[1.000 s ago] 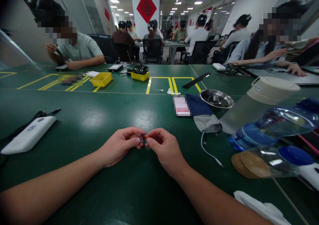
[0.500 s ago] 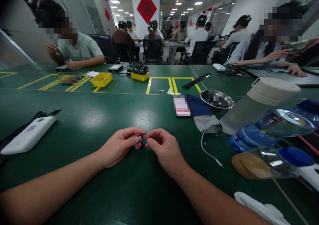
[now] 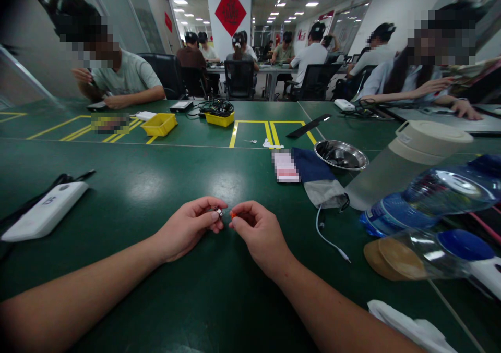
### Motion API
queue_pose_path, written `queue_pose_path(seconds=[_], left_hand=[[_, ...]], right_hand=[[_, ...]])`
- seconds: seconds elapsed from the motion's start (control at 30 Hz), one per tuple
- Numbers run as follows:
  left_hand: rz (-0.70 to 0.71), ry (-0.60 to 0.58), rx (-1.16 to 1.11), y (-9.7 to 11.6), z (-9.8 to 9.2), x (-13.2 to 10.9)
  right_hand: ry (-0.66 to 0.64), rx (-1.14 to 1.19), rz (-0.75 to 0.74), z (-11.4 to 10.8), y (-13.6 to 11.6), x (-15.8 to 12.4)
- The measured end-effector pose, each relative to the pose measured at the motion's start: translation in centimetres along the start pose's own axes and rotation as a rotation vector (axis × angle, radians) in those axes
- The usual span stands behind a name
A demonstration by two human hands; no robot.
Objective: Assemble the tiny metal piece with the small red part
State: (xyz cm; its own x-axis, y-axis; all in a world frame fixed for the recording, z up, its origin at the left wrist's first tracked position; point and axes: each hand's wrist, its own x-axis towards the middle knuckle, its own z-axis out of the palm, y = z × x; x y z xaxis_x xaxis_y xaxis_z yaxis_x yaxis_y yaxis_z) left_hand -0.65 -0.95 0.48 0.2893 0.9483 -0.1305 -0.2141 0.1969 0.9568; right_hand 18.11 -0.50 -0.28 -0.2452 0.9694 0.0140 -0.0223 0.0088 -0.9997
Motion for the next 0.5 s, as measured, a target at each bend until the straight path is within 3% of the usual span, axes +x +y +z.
queue_pose_path(seconds=[0.5], left_hand=[[0.048, -0.033, 0.042, -0.31, -0.07, -0.04]], right_hand=[[0.011, -0.069, -0.030, -0.18, 0.09, -0.04]])
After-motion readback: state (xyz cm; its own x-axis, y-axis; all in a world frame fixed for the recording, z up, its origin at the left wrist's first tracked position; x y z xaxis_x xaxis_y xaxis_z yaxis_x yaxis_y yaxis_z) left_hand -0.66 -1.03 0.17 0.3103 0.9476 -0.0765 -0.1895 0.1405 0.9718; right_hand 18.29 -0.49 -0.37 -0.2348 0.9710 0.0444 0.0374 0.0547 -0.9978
